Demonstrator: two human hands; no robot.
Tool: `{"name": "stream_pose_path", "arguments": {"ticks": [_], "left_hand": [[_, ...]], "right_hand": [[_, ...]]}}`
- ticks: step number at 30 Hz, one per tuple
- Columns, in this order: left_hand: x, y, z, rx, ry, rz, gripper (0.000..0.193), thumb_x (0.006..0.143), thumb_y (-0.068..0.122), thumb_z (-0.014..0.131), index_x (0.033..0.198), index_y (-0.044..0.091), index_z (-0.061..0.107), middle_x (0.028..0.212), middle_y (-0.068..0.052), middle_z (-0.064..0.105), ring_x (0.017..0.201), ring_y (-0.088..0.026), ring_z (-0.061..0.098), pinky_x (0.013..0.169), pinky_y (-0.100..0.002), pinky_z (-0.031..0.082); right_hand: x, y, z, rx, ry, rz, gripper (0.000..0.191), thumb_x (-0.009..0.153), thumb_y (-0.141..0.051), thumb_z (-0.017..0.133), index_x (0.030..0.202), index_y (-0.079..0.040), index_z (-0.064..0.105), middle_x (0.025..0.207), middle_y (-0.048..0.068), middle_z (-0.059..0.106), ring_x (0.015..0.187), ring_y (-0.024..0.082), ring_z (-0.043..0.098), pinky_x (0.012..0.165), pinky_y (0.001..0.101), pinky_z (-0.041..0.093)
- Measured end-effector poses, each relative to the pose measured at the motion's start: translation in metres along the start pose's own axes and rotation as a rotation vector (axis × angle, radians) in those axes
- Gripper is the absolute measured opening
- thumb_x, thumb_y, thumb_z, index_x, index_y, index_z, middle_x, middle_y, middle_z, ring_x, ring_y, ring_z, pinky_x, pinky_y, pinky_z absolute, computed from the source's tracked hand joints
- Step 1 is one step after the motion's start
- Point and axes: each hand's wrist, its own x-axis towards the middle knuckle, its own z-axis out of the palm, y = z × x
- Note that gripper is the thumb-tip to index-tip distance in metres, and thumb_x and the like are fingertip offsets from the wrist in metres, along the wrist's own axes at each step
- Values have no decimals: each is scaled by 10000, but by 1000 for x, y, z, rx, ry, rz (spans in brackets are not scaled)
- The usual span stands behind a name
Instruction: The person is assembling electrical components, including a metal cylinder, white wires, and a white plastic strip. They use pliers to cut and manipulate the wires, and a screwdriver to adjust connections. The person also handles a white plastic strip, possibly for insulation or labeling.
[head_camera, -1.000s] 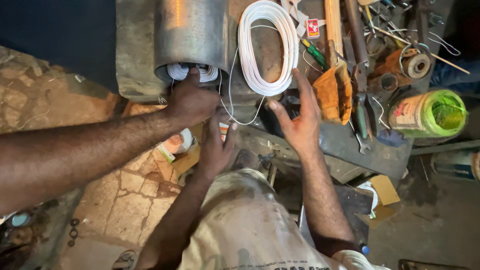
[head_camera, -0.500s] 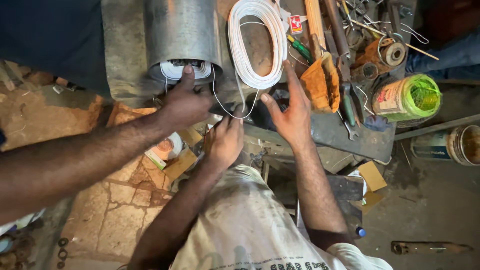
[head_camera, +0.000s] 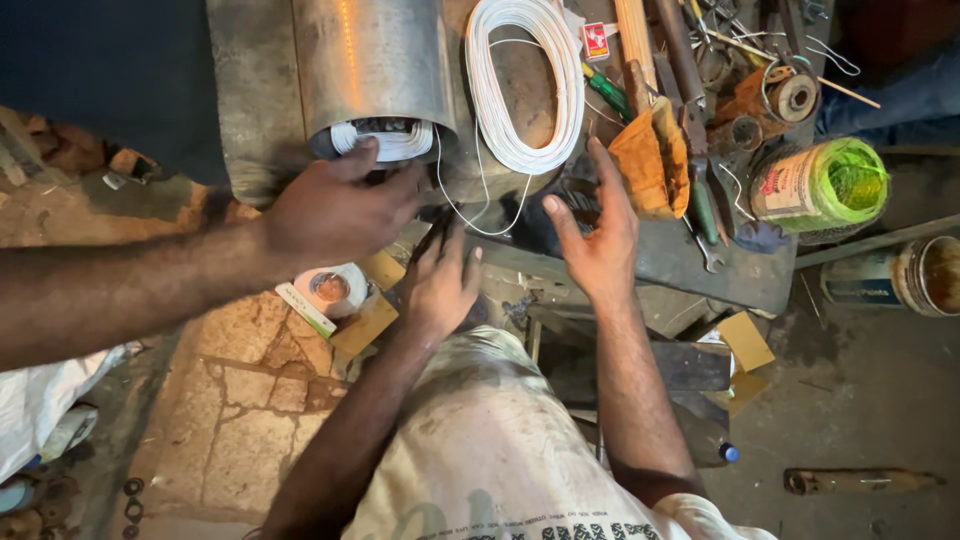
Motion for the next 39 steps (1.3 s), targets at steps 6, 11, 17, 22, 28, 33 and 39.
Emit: {"name": "stream_pose_path", "arguments": {"ticks": [6,11,17,22,28,33,39], "left_hand": [[-25,-31,-7,-156,-3,0,551,974,225,606,1471,22,485,1256,-274,665,1071,-426,687,943,-483,539],[-67,-78,-24,-157,-92,-250,513,942,238,638,1416,60,552,1173,-230,721,1056,-421,684,928,-505,525],[-119,-117,-35,-125,-123,-599,475,918,251,646,1350,57,594,1072,-201,726,848,-365,743,789,-465,577],[-133,-124,-33,-133,-95,-584,465,901,250,664,1334,86,614,993,-178,752,884,-356,741,803,-456,576],[-135,-126,-36,-48,-38,-469,456,884,262,703,1300,86,638,1042,-212,729,928,-433,690,815,-503,544],[-140,-126,-43,-76,-38,-519,377,901,264,667,1233,86,659,942,-198,734,871,-418,706,788,-508,557],[-149,-137,-39,120,-189,-534,276,880,312,651,1033,102,743,897,-203,730,808,-414,701,763,-553,529]], "right_hand": [[-19,13,-4,54,23,21,651,962,-118,791,1528,0,492,1460,169,617,1143,200,666,933,336,575],[-48,29,-5,101,19,99,528,960,-88,770,1441,-8,571,1207,109,725,945,135,710,808,288,583],[-70,39,-2,2,-47,182,493,928,-88,767,1381,3,597,1221,135,719,897,156,700,741,282,560],[-69,33,8,25,-116,81,437,968,-147,758,1356,-5,615,1219,167,717,960,201,728,821,294,577],[-66,26,22,-126,-649,267,415,888,-258,742,1242,-48,686,1154,160,751,880,269,762,647,366,597],[-80,41,42,-177,-933,100,499,868,-272,754,1291,-30,645,1228,205,703,1053,361,720,866,424,569],[-89,52,55,-214,-1057,148,535,887,-373,729,1324,-79,632,1247,172,723,1102,354,713,926,432,559]]}}
